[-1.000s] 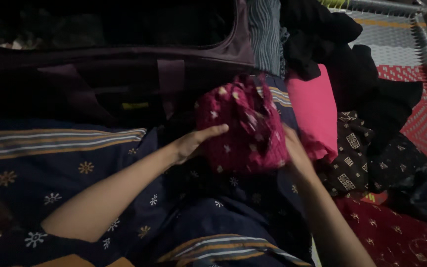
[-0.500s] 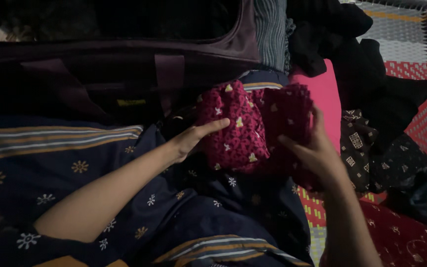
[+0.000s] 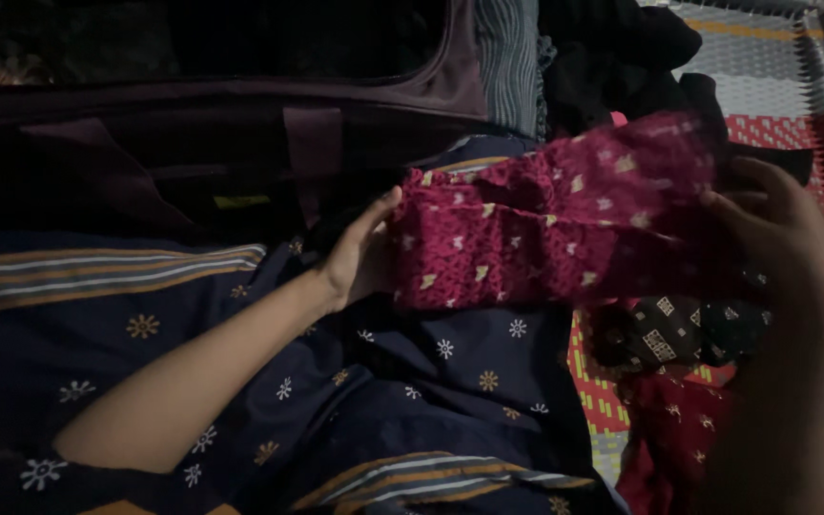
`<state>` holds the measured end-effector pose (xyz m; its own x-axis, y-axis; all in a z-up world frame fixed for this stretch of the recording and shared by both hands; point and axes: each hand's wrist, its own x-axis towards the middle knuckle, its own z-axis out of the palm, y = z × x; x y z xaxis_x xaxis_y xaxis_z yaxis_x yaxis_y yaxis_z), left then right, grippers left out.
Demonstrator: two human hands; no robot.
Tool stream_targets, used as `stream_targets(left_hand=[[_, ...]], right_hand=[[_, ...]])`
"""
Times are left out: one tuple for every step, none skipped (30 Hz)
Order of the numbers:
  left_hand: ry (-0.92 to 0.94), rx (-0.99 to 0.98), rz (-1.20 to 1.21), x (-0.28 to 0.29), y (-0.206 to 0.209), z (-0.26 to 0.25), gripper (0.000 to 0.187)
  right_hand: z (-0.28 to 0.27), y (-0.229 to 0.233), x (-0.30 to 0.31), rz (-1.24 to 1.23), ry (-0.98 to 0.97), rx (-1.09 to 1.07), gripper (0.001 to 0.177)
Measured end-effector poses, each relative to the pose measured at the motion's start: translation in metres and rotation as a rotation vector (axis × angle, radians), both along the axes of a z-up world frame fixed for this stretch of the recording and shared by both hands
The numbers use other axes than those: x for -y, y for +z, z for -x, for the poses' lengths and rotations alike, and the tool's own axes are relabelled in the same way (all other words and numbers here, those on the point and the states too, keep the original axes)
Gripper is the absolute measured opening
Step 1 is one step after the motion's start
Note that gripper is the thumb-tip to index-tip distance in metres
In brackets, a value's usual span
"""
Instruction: The person takes several folded and rolled items of clothing from a pile and places them into a purple bag.
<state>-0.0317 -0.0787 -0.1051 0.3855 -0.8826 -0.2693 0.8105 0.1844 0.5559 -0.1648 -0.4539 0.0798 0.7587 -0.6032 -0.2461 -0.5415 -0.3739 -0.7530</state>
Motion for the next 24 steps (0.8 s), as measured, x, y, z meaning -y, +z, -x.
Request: stream_targets(left_hand=[[0.000, 0.003, 0.003, 0.001, 0.008, 0.000, 0.097], [-0.019, -0.036, -0.062, 0.000, 0.017, 0.001, 0.093], [-0.037, -0.075, -0.127, 0.000, 0.025, 0.001, 0.090], [-0.035, -0.076, -0.132, 0.000, 0.030, 0.002, 0.090], [-0.021, -0.036, -0.138, -0.001, 0.033, 0.002, 0.089], [-0.014, 0.005, -0.140, 0.000, 0.034, 0.002, 0.088], [-0.018, 0.004, -0.142, 0.000, 0.033, 0.002, 0.088], [-0.028, 0.028, -0.172, 0.002, 0.031, 0.001, 0.085], [-0.038, 0.051, -0.202, 0.004, 0.029, 0.000, 0.082], [-0.040, 0.052, -0.202, 0.004, 0.027, 0.000, 0.082], [-0.032, 0.060, -0.190, 0.003, 0.025, 0.000, 0.079], [-0.022, 0.065, -0.179, 0.003, 0.023, 0.001, 0.078], [-0.023, 0.063, -0.180, 0.002, 0.022, 0.002, 0.078], [-0.004, 0.053, -0.169, 0.001, 0.022, 0.002, 0.075], [0.014, 0.043, -0.158, 0.001, 0.022, 0.003, 0.074], [0.016, 0.042, -0.158, 0.001, 0.024, 0.003, 0.074], [0.014, 0.053, -0.172, 0.001, 0.025, 0.003, 0.072], [0.011, 0.064, -0.185, 0.002, 0.026, 0.003, 0.070], [0.012, 0.064, -0.185, 0.001, 0.026, 0.003, 0.070], [0.003, 0.160, -0.233, -0.001, 0.024, 0.003, 0.068], [-0.006, 0.256, -0.281, -0.002, 0.022, 0.003, 0.065], [-0.007, 0.254, -0.279, -0.003, 0.018, 0.004, 0.065], [0.003, 0.250, -0.307, -0.003, 0.013, 0.004, 0.063], [0.014, 0.248, -0.337, -0.004, 0.007, 0.003, 0.061]], right_hand=[[-0.001, -0.009, 0.003, 0.401, 0.082, -0.023, 0.055], [-0.003, -0.013, 0.004, 0.794, 0.170, -0.046, 0.056], [-0.004, -0.016, 0.000, 0.792, 0.172, -0.042, 0.056], [-0.003, -0.020, -0.012, 0.569, 0.223, 0.184, 0.043], [-0.004, -0.025, -0.028, 0.338, 0.269, 0.404, 0.031], [-0.003, -0.028, -0.049, 0.397, 0.333, 0.426, 0.025], [0.000, -0.033, -0.074, 0.455, 0.397, 0.447, 0.019], [0.005, -0.039, -0.102, 0.640, 0.479, 0.383, 0.029], [0.005, -0.046, -0.129, 0.604, 0.568, 0.400, 0.040], [0.001, -0.051, -0.148, 0.614, 0.673, 0.416, 0.043], [-0.004, -0.056, -0.164, 0.623, 0.778, 0.431, 0.045], [-0.004, -0.063, -0.180, 0.623, 0.795, 0.410, 0.053], [-0.003, -0.068, -0.193, 0.622, 0.812, 0.389, 0.060], [-0.003, -0.074, -0.202, 0.620, 0.813, 0.388, 0.060], [-0.004, -0.079, -0.211, 0.642, 0.821, 0.380, 0.077], [-0.005, -0.084, -0.217, 0.665, 0.830, 0.373, 0.095], [-0.005, -0.088, -0.221, 0.664, 0.832, 0.374, 0.095], [-0.004, -0.092, -0.225, 0.710, 0.787, 0.351, 0.098], [-0.004, -0.096, -0.228, 0.755, 0.741, 0.328, 0.102], [-0.004, -0.099, -0.230, 0.756, 0.741, 0.327, 0.102], [-0.004, -0.103, -0.231, 0.769, 0.692, 0.319, 0.099], [-0.003, -0.105, -0.232, 0.782, 0.643, 0.310, 0.097], [-0.004, -0.107, -0.232, 0.783, 0.643, 0.307, 0.097], [-0.006, -0.109, -0.232, 0.780, 0.626, 0.321, 0.091]])
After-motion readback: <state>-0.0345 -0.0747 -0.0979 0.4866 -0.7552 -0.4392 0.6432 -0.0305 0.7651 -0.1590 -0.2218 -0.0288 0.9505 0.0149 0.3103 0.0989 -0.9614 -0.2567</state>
